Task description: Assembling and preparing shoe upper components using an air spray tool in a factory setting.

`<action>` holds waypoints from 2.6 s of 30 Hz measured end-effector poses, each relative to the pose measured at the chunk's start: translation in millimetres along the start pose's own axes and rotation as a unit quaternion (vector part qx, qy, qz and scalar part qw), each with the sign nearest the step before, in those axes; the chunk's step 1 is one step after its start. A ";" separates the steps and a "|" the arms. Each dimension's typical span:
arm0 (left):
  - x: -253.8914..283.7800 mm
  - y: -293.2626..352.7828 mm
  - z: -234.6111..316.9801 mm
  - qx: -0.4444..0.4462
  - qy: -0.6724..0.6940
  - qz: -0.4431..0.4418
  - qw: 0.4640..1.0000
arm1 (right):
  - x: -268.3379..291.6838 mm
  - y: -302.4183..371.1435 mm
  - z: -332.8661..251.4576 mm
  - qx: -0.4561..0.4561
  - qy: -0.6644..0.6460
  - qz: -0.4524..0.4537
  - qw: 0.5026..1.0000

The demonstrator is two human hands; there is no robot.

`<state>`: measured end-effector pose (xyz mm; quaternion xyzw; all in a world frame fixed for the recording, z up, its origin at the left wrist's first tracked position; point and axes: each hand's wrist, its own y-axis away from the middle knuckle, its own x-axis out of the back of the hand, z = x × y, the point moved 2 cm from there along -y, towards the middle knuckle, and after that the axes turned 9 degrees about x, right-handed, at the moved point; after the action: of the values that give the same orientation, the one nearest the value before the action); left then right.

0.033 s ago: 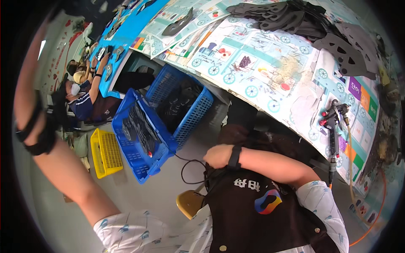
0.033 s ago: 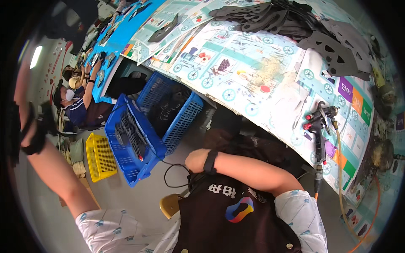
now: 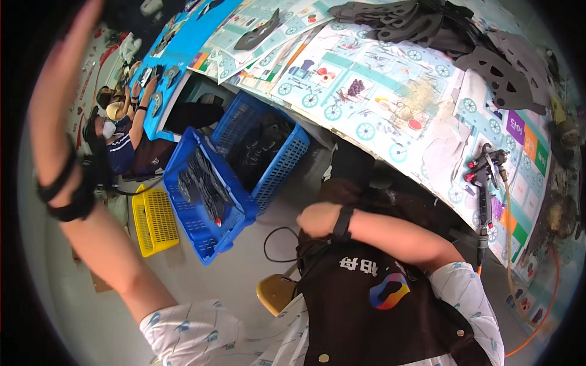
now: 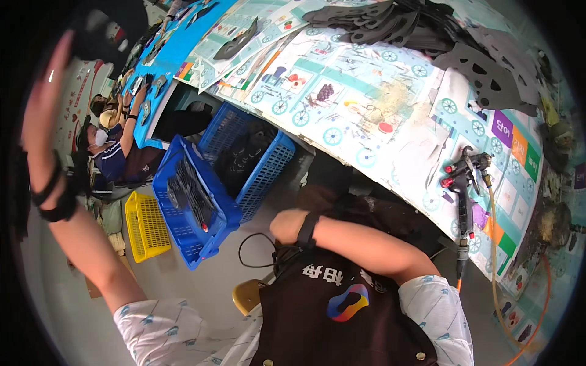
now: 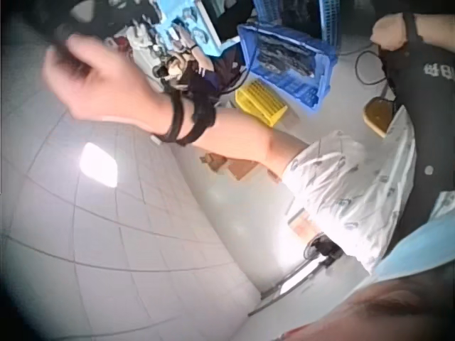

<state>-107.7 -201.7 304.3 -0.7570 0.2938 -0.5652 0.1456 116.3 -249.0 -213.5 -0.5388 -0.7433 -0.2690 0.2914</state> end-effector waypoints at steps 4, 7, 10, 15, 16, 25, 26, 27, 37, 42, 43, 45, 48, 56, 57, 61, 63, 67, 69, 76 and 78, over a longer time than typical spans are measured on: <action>-125.5 48.0 83.3 0.042 0.010 -0.123 0.991 | 4.4 29.6 73.6 -0.130 -0.011 0.091 0.987; -169.3 102.1 103.2 0.150 0.140 -0.132 0.970 | 13.3 52.8 78.8 -0.109 -0.053 0.184 0.975; -217.4 165.8 119.2 0.382 0.340 -0.067 0.857 | 77.0 111.0 27.4 -0.122 -0.112 0.282 0.945; -264.0 164.6 189.2 0.445 0.488 0.054 0.748 | 131.7 252.3 -55.3 -0.164 -0.451 0.530 0.700; -274.9 153.2 200.4 0.428 0.515 0.064 0.740 | 125.3 277.2 -71.3 -0.176 -0.414 0.616 0.647; -252.1 75.8 208.1 0.139 0.426 0.342 0.826 | 114.2 308.1 -122.3 -0.302 -0.263 0.786 0.470; -257.4 75.3 214.4 0.149 0.419 0.366 0.818 | 124.1 295.1 -113.5 -0.243 -0.340 0.764 0.492; -264.9 71.8 231.2 0.146 0.563 0.366 0.727 | 138.7 279.1 -102.4 -0.181 -0.390 0.732 0.528; -323.6 58.1 308.0 -0.043 0.465 -0.026 0.884 | 168.1 240.9 2.0 -0.254 -0.413 0.750 0.450; -353.3 75.9 320.3 -0.043 0.475 -0.007 0.879 | 162.0 257.3 -2.9 -0.399 -0.355 0.654 0.535; -358.1 76.8 322.1 -0.058 0.477 -0.007 0.877 | 155.5 270.4 -11.9 -0.455 -0.265 0.629 0.572; -367.5 76.2 324.5 -0.065 0.488 -0.010 0.870 | 153.8 297.4 -37.4 -0.576 -0.026 0.590 0.565; -371.2 80.0 325.8 -0.072 0.512 -0.030 0.856 | 155.2 329.8 -59.4 -0.649 0.156 0.442 0.599; -375.9 85.7 324.1 -0.052 0.533 -0.026 0.844 | 138.4 355.5 -40.1 -0.657 0.115 0.315 0.675; -375.4 86.7 323.7 -0.047 0.535 -0.028 0.843 | 138.5 355.3 -38.9 -0.646 0.109 0.331 0.679; -382.2 90.6 326.3 -0.035 0.542 -0.034 0.839 | 159.6 355.2 -47.6 -0.646 -0.014 0.458 0.611; -382.1 90.5 327.0 -0.048 0.548 -0.029 0.834 | 182.1 346.1 -66.7 -0.581 -0.105 0.521 0.616; -380.9 89.4 325.9 -0.043 0.548 -0.036 0.835 | 203.7 305.9 -65.9 -0.415 -0.337 0.579 0.615; -382.4 90.8 324.0 -0.039 0.546 -0.040 0.836 | 220.5 293.8 -51.7 -0.450 -0.400 0.494 0.627; -381.8 90.5 320.9 -0.046 0.545 -0.040 0.837 | 228.4 270.3 -35.4 -0.511 -0.433 0.403 0.623; -382.0 91.3 320.0 -0.041 0.546 -0.040 0.836 | 231.0 262.4 -34.3 -0.521 -0.432 0.402 0.617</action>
<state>95.9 -76.3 -142.3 -0.3417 0.3183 -0.8794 -0.0927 314.8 -52.7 -0.4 -0.8988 -0.2279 -0.2033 -0.3144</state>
